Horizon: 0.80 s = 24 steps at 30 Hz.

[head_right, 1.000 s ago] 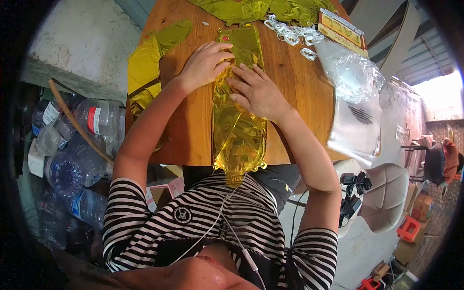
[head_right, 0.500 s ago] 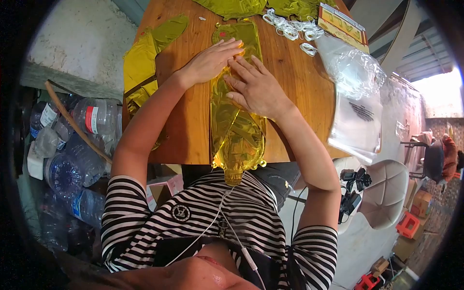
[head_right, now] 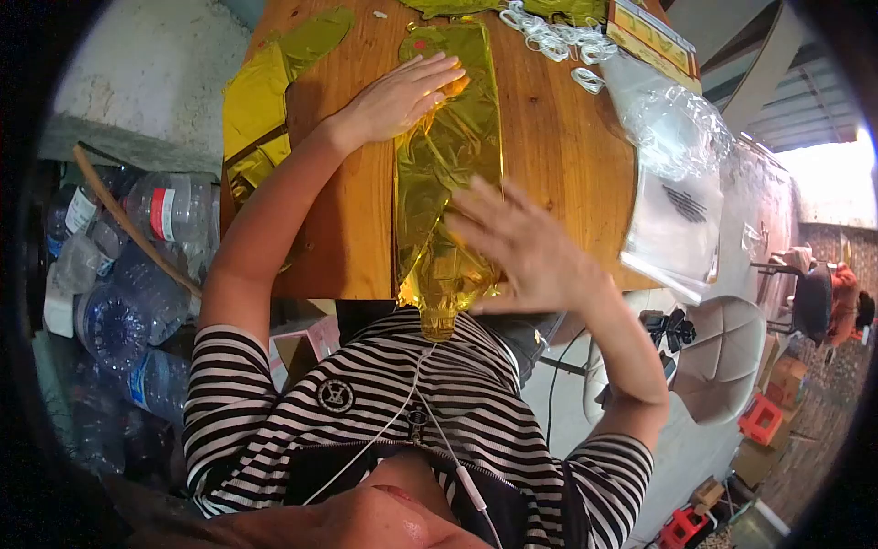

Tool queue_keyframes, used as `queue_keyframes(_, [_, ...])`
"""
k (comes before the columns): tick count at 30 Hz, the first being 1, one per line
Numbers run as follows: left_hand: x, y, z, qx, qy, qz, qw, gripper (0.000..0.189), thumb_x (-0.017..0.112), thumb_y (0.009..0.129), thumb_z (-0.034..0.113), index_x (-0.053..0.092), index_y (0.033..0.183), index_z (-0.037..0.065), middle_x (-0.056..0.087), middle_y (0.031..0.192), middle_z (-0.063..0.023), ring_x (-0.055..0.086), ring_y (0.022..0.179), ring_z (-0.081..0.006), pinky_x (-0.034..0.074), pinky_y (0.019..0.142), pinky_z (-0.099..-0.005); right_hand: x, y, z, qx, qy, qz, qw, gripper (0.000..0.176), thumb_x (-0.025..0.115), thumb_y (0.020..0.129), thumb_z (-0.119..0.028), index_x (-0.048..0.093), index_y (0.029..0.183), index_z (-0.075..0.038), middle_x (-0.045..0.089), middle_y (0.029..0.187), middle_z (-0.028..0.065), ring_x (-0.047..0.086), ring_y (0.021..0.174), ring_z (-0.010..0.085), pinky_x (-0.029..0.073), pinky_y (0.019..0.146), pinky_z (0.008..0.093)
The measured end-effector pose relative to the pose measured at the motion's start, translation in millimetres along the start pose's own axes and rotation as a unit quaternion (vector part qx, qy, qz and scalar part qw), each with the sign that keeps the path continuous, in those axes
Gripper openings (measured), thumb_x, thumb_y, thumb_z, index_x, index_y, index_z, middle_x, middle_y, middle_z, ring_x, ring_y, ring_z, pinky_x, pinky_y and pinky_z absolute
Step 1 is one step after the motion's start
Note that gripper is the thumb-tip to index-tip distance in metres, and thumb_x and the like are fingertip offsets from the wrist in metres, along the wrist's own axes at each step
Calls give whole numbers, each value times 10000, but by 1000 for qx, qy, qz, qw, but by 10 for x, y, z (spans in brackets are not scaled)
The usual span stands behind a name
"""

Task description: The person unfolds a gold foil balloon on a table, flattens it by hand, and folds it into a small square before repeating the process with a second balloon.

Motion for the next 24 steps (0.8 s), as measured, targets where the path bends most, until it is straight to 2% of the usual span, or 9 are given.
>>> queue_keyframes(3, [1, 10, -14, -11, 6, -14, 1000, 466, 495, 1079, 302, 497, 1495, 93, 413, 1601, -129, 341, 1504, -301, 264, 1254, -432, 270, -268, -258, -11, 3, -76, 997, 690, 679, 911, -395, 497, 1508, -100, 412, 1602, 157, 342, 1515, 331, 231, 1255, 516])
queue_keyframes(5, [-3, -3, -1, -9, 21, -15, 1000, 512, 529, 1059, 364, 501, 1495, 95, 407, 1605, -127, 338, 1505, -301, 260, 1255, -432, 464, -380, -328, -53, -202, -21, 978, 643, 642, 914, -312, 495, 1515, -138, 416, 1606, 132, 358, 1510, 292, 256, 1255, 500])
queue_keyframes(6, [2, -3, 7, -4, 42, -14, 999, 564, 562, 1039, 426, 504, 1494, 98, 401, 1610, -124, 335, 1507, -300, 257, 1257, -433, 518, -399, -314, -43, -224, -9, 974, 623, 595, 917, -219, 479, 1527, -170, 412, 1612, 109, 371, 1501, 269, 270, 1257, 485])
queue_keyframes(12, [1, 0, 30, -3, 56, -16, 998, 723, 643, 953, 550, 497, 1500, 99, 377, 1624, -121, 321, 1514, -296, 241, 1265, -431, 556, -309, -325, -23, -254, -29, 967, 668, 599, 899, -238, 447, 1548, -196, 371, 1636, 101, 361, 1507, 279, 276, 1255, 473])
queue_keyframes(13, [3, 1, 24, -2, 56, -17, 998, 723, 643, 953, 550, 497, 1500, 99, 377, 1624, -121, 321, 1514, -296, 241, 1265, -431, 565, -305, -326, -22, -254, -29, 967, 668, 599, 899, -238, 447, 1548, -196, 371, 1636, 101, 361, 1507, 279, 276, 1255, 473])
queue_keyframes(15, [0, 0, 29, -8, 42, -12, 999, 702, 627, 964, 548, 487, 1514, 134, 373, 1626, -122, 315, 1516, -301, 239, 1266, -441, 597, -309, -324, -15, -143, -37, 989, 679, 610, 892, -299, 450, 1546, -207, 368, 1637, 107, 354, 1509, 289, 278, 1253, 468])
queue_keyframes(19, [10, -10, 36, -10, 50, -34, 998, 682, 603, 974, 556, 476, 1529, 179, 358, 1633, -124, 304, 1520, -314, 234, 1267, -452, 608, -317, -311, -14, -122, -33, 992, 689, 618, 886, -345, 456, 1542, -210, 361, 1639, 111, 350, 1510, 298, 278, 1252, 469])
queue_keyframes(21, [18, -12, 40, 17, 91, -17, 996, 701, 533, 974, 641, 502, 1513, 194, 386, 1612, -143, 325, 1506, -327, 234, 1266, -430, 583, -316, -311, -18, -113, -33, 993, 688, 616, 888, -363, 460, 1540, -213, 353, 1643, 113, 342, 1515, 301, 272, 1255, 471])
queue_keyframes(24, [-6, -34, 89, 19, 91, -23, 995, 696, 532, 981, 629, 505, 1509, 177, 385, 1609, -153, 323, 1508, -327, 241, 1261, -436, 523, -326, -343, -26, -102, -37, 994, 666, 617, 893, -358, 480, 1528, -210, 372, 1632, 119, 359, 1506, 310, 279, 1253, 475])
Point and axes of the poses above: each hand's wrist, its own y-axis towards the middle knuckle, its own x-axis out of the palm, z = x × y, the point moved 2 cm from there along y, towards the middle knuckle
